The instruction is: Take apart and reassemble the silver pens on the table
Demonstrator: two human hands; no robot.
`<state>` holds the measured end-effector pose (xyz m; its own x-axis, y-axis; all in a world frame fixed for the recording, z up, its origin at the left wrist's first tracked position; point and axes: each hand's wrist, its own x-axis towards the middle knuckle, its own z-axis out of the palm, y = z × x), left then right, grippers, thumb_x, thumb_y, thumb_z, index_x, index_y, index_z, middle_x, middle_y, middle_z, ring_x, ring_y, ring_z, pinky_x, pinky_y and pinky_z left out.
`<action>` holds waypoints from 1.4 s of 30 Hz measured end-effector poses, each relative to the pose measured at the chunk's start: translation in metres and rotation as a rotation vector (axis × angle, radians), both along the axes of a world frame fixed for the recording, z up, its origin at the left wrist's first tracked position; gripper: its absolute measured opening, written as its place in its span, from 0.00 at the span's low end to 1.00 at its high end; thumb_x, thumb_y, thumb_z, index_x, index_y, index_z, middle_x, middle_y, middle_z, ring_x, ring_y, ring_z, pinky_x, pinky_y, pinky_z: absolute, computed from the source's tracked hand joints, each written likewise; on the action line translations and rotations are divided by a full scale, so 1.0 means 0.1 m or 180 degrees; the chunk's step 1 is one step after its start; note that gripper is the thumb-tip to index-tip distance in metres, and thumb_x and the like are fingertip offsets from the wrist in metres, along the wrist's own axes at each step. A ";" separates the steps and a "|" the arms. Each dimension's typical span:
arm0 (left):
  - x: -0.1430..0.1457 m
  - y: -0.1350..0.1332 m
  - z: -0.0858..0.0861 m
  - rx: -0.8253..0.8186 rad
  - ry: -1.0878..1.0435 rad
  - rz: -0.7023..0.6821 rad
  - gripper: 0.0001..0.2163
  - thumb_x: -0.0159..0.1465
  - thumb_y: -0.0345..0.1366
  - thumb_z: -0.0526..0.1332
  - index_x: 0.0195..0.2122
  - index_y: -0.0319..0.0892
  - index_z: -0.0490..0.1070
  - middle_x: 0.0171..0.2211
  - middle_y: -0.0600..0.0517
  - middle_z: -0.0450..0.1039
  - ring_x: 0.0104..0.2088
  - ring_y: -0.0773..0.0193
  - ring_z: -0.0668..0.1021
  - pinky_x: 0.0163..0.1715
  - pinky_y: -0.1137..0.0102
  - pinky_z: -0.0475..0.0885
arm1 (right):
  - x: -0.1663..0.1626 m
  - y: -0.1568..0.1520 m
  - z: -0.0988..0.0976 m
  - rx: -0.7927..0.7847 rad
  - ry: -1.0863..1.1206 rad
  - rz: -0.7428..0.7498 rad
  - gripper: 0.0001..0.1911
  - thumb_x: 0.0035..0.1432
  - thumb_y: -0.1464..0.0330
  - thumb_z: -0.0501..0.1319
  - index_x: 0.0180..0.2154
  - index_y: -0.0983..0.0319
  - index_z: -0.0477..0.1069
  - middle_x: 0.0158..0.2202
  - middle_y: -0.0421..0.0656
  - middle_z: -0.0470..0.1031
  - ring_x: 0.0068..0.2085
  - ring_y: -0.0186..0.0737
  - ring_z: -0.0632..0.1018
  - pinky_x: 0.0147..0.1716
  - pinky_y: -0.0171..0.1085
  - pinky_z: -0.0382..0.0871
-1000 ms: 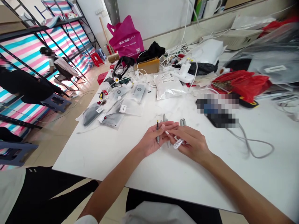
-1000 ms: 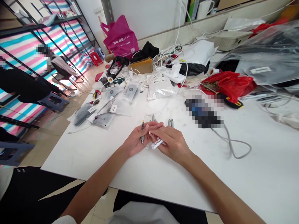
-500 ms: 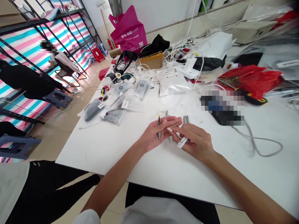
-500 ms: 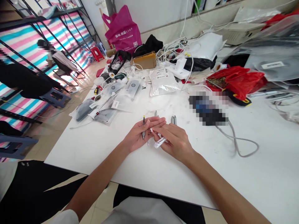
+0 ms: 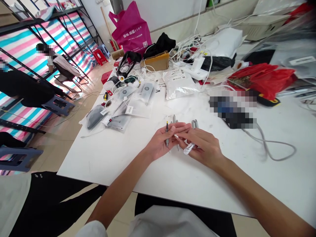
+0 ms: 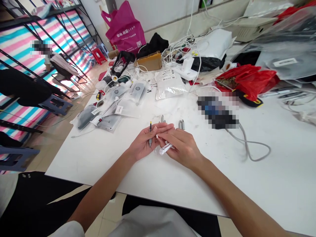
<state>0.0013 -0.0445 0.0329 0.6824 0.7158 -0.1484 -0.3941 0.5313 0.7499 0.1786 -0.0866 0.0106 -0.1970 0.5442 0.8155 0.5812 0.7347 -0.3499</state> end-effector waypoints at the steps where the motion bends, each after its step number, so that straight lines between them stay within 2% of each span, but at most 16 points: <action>1: 0.00 0.00 0.00 -0.0006 0.0004 -0.0006 0.16 0.69 0.42 0.66 0.54 0.40 0.77 0.65 0.39 0.71 0.67 0.50 0.71 0.64 0.59 0.67 | 0.00 0.00 -0.01 -0.0020 -0.0001 -0.0005 0.19 0.63 0.75 0.67 0.54 0.54 0.75 0.35 0.40 0.83 0.34 0.39 0.82 0.34 0.39 0.75; 8: 0.00 0.01 0.01 0.0244 0.0194 -0.0045 0.17 0.68 0.45 0.66 0.52 0.40 0.79 0.63 0.38 0.73 0.57 0.52 0.79 0.59 0.59 0.71 | 0.00 0.02 -0.04 -0.0050 0.0095 -0.0268 0.13 0.63 0.75 0.66 0.48 0.54 0.77 0.29 0.38 0.79 0.28 0.37 0.78 0.30 0.37 0.73; 12: -0.02 0.02 -0.04 0.0367 0.0354 0.0051 0.20 0.65 0.48 0.69 0.53 0.40 0.79 0.56 0.39 0.78 0.53 0.51 0.81 0.59 0.55 0.71 | -0.03 0.00 0.01 -0.0626 0.0350 -0.0384 0.04 0.65 0.69 0.65 0.41 0.56 0.80 0.30 0.40 0.81 0.25 0.34 0.77 0.24 0.35 0.71; 16: -0.01 0.02 -0.08 0.0438 0.0420 0.0127 0.22 0.65 0.49 0.69 0.54 0.40 0.78 0.48 0.41 0.81 0.53 0.51 0.82 0.60 0.53 0.70 | -0.08 -0.02 0.07 -0.1209 0.0762 -0.0319 0.07 0.66 0.64 0.64 0.39 0.58 0.81 0.30 0.41 0.82 0.24 0.34 0.76 0.17 0.32 0.65; 22: 0.00 0.01 -0.06 0.0288 0.0283 0.0233 0.16 0.65 0.47 0.69 0.47 0.40 0.76 0.40 0.45 0.82 0.50 0.52 0.83 0.61 0.52 0.69 | -0.08 0.01 0.04 -0.1438 0.1010 -0.0307 0.08 0.65 0.63 0.66 0.40 0.59 0.82 0.31 0.41 0.83 0.23 0.34 0.75 0.16 0.32 0.65; 24: 0.00 0.01 -0.04 0.0101 0.0152 0.0309 0.13 0.66 0.44 0.69 0.44 0.41 0.74 0.43 0.44 0.82 0.52 0.53 0.82 0.62 0.53 0.68 | -0.05 0.03 0.00 -0.1297 0.0847 -0.0255 0.07 0.66 0.65 0.65 0.42 0.58 0.82 0.34 0.41 0.84 0.24 0.34 0.76 0.17 0.32 0.65; 26: -0.01 0.02 -0.04 -0.0104 0.0057 0.0378 0.10 0.67 0.42 0.68 0.42 0.41 0.74 0.51 0.42 0.80 0.57 0.53 0.80 0.64 0.55 0.67 | -0.02 0.05 -0.04 -0.0969 0.0630 -0.0184 0.07 0.66 0.68 0.65 0.44 0.57 0.81 0.35 0.42 0.84 0.25 0.33 0.76 0.21 0.33 0.68; 29: 0.00 0.02 -0.03 -0.0298 0.0005 0.0425 0.07 0.69 0.39 0.66 0.42 0.41 0.75 0.61 0.41 0.74 0.63 0.54 0.75 0.66 0.60 0.65 | 0.01 0.08 -0.11 -0.0406 0.0317 -0.0054 0.14 0.65 0.74 0.65 0.50 0.57 0.79 0.31 0.40 0.81 0.28 0.35 0.77 0.28 0.35 0.72; 32: 0.02 0.00 -0.03 -0.0344 -0.0028 0.0330 0.09 0.70 0.40 0.65 0.44 0.40 0.77 0.65 0.41 0.71 0.65 0.54 0.74 0.66 0.62 0.66 | 0.01 0.09 -0.13 -0.0051 0.0200 -0.0095 0.20 0.64 0.77 0.65 0.55 0.57 0.76 0.31 0.41 0.79 0.29 0.36 0.77 0.29 0.36 0.72; 38: 0.04 -0.04 0.00 -0.0402 -0.0075 0.0172 0.09 0.70 0.40 0.64 0.45 0.39 0.76 0.61 0.40 0.74 0.59 0.58 0.78 0.64 0.63 0.68 | 0.00 0.06 -0.09 0.0325 0.0009 -0.0140 0.23 0.63 0.79 0.64 0.57 0.59 0.74 0.31 0.41 0.78 0.29 0.35 0.76 0.29 0.35 0.70; 42: 0.03 -0.05 0.00 -0.0476 -0.0229 -0.0078 0.08 0.68 0.38 0.68 0.40 0.39 0.75 0.56 0.41 0.78 0.53 0.59 0.81 0.64 0.61 0.69 | -0.02 0.03 -0.05 0.0513 0.0147 -0.0232 0.24 0.60 0.81 0.66 0.57 0.61 0.74 0.28 0.40 0.76 0.27 0.34 0.74 0.28 0.35 0.70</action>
